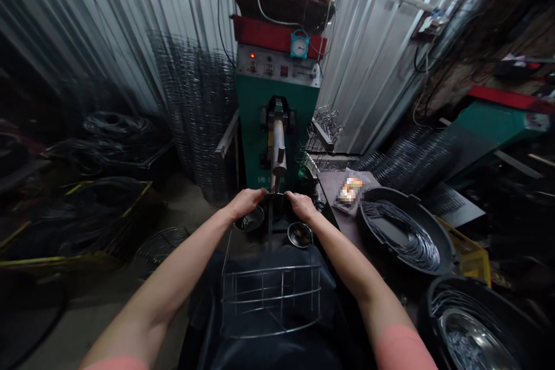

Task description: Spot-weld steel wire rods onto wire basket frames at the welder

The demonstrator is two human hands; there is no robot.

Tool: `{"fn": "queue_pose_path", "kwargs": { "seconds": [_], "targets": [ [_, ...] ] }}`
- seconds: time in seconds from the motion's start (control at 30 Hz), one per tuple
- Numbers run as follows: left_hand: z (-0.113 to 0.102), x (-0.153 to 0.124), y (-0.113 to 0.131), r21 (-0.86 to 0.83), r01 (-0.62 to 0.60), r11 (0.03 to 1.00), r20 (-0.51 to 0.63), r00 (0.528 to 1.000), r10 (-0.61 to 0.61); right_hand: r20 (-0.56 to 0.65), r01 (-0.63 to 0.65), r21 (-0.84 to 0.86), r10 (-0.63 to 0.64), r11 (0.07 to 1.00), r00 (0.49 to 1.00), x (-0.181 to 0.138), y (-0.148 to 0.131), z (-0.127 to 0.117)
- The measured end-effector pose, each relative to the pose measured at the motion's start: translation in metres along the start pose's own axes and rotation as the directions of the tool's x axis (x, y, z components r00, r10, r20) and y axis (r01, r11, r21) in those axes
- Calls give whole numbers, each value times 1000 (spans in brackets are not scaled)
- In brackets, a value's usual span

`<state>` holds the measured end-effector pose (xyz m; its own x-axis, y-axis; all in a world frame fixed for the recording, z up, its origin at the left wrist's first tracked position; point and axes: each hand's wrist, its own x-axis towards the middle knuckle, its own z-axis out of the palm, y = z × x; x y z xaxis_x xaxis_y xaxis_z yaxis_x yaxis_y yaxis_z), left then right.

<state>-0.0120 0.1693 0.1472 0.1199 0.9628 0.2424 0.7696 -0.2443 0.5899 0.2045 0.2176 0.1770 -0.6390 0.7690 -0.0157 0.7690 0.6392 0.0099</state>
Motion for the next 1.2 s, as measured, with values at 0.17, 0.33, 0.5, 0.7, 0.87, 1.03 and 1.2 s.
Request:
{"fn": "queue_pose_path", "kwargs": {
  "seconds": [0.17, 0.33, 0.5, 0.7, 0.87, 1.03, 1.2],
  "targets": [
    [-2, 0, 2, -19, -17, 1000, 14, 1000, 18, -12, 6, 61, -5, 998, 1000, 0, 1, 2],
    [-5, -2, 8, -30, -12, 999, 17, 1000, 12, -40, 6, 80, -2, 997, 999, 3, 4, 9],
    [-5, 1, 5, -13, 0, 1000, 37, 999, 0, -40, -2, 83, 6, 997, 999, 5, 5, 12],
    [-5, 3, -1, 4, 4, 1000, 67, 998, -5, -34, -16, 128, 20, 992, 999, 6, 6, 12],
    [-5, 5, -4, -4, -1, 1000, 80, 997, 1, -42, -43, 167, 51, 985, 998, 5, 4, 13],
    [-6, 5, 0, -18, 4, 1000, 76, 997, -3, -49, -64, 201, 75, 978, 996, 3, 2, 10],
    [-9, 6, 4, -22, 25, 999, 83, 996, -23, -62, -70, 245, 88, 967, 994, 4, 2, 9]
  ]
}}
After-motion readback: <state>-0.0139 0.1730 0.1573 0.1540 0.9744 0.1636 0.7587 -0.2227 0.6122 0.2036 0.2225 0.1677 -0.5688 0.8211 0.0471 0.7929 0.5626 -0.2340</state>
